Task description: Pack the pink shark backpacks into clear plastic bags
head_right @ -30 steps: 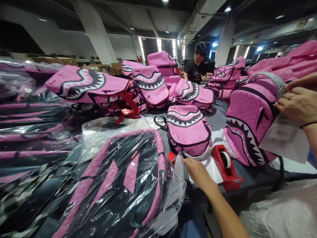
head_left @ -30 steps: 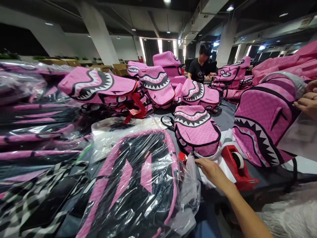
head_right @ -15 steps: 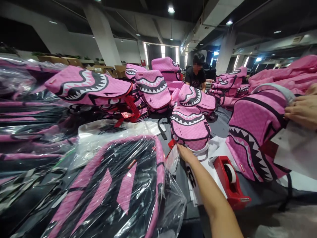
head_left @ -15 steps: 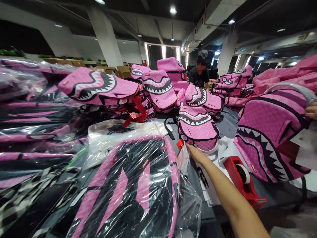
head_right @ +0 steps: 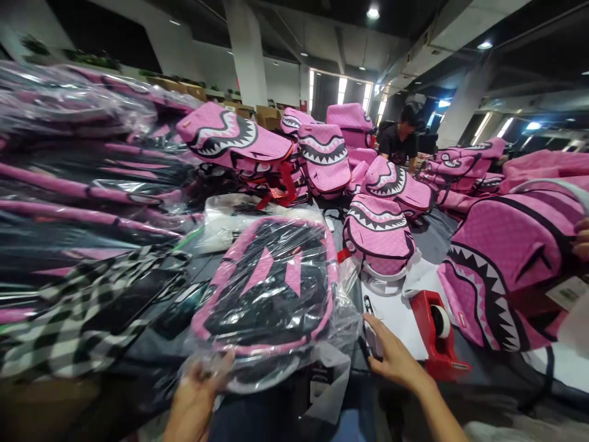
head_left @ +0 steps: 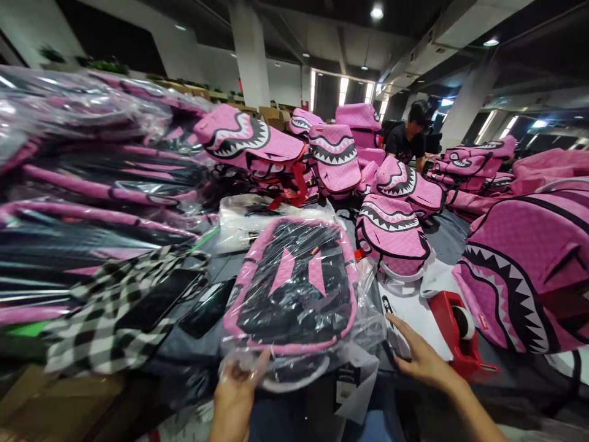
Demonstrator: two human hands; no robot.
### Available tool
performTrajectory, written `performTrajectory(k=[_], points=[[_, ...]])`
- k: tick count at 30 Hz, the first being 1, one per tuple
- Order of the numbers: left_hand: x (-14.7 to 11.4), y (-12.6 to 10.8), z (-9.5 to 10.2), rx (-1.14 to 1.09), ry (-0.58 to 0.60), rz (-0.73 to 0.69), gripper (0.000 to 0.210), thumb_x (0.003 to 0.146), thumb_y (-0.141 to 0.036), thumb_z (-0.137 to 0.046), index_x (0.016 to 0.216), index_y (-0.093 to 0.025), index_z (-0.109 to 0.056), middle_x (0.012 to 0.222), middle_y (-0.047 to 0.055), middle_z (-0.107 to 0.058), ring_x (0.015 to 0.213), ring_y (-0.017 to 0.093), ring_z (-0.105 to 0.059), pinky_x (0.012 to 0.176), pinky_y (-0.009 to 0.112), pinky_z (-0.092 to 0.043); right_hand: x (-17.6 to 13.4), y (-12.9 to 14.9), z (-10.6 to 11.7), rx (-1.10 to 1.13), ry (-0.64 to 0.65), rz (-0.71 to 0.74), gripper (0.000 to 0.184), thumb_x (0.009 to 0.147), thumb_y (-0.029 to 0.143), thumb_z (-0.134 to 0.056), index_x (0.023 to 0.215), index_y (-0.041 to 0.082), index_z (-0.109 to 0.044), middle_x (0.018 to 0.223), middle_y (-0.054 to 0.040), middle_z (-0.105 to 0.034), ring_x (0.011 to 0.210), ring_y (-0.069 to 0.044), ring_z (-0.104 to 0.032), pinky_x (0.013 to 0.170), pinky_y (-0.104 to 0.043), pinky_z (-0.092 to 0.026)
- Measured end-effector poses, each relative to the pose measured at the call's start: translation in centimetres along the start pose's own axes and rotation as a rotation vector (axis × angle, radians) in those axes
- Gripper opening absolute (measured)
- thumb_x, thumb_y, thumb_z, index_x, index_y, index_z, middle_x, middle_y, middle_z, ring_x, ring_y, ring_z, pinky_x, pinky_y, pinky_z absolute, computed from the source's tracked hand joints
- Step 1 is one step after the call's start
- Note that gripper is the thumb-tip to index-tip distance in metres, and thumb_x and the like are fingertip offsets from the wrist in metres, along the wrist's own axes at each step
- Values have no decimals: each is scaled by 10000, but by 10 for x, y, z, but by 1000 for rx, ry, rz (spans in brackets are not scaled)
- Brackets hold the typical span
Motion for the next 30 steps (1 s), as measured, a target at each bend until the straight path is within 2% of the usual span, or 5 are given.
performTrajectory(k=[6,11,15,23,30], points=[[6,-29,38,-41,-27,-45,798,573,-934,-599,816,-183,-711,573,19,-662,625,254,-677,668,338,-562,8,17,-18,127,-584,-186,578,843,649,-556,1131,169,-700,992,-126,-731,883,-268,-695,743,-382,-571],[-28,32,105,12,-201,119,797,495,-916,-619,804,-189,-715,447,-5,-577,498,221,-590,542,299,-486,-71,7,-25,94,-784,-364,585,846,745,-480,848,201,-695,747,-64,-683,621,-217,-622,613,-337,-520],[-79,84,38,-214,202,464,718,604,-890,-614,666,-176,-636,456,26,-587,333,148,-482,402,254,-360,-120,-24,-70,230,-663,-582,664,740,812,-518,965,208,-678,721,-45,-689,552,-228,-627,531,-338,-526],[-108,2,-73,-872,382,543,372,587,-288,-960,817,-115,-725,837,85,-777,560,119,-626,563,228,-552,-80,-4,-59,212,-611,-585,712,608,827,-603,889,180,-704,766,-102,-729,687,-280,-684,633,-345,-540],[-74,-49,-84,-1025,425,598,62,892,-113,-713,838,-84,-719,823,154,-790,680,174,-742,653,233,-603,-105,21,-92,231,-528,-390,539,790,745,-574,856,231,-721,741,-26,-718,671,-205,-662,651,-257,-518]])
Point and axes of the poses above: each hand's wrist, its own x-axis towards the middle knuckle, its own z-axis out of the back of the hand, y = z × x, the point moved 9 cm from there along x, towards the middle knuckle
